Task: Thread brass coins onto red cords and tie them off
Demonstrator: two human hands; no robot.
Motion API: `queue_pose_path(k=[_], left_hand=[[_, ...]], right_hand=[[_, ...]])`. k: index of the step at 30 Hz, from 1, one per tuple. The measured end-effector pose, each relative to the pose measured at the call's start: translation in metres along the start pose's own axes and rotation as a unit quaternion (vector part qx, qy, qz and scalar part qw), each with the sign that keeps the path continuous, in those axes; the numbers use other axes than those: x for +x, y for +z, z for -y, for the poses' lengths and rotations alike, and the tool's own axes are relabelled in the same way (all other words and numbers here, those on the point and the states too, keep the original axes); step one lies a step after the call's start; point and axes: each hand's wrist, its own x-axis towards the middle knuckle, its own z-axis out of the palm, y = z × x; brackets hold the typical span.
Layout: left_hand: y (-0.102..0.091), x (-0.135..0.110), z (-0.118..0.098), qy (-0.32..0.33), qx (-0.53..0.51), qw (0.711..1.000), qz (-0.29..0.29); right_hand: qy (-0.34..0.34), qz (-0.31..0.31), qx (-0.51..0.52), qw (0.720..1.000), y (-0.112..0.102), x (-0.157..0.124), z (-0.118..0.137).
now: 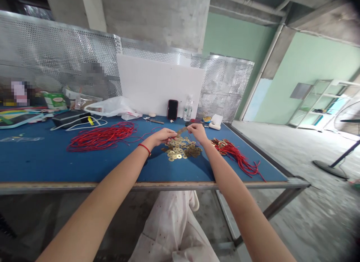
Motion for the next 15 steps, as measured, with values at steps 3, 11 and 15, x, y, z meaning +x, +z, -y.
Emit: queue_pose_path(k=[3, 11, 15], left_hand=[[-0.003, 0.002, 0.001, -0.011, -0.016, 1.000, -0.002], [0.005, -0.002, -0.003, -0.068, -0.068, 0.995, -0.019], [0.008, -0.004, -0.003, -0.061, -0.067, 0.996, 0.017]], right_hand=[[0.072, -0.004, 0.109, 0.991, -0.001, 0.000, 0.000], [0.212, 0.026, 0.369, 0.904, 0.004, -0.005, 0.007], [0.202, 0.017, 0.419, 0.885, 0.007, -0.005, 0.010]])
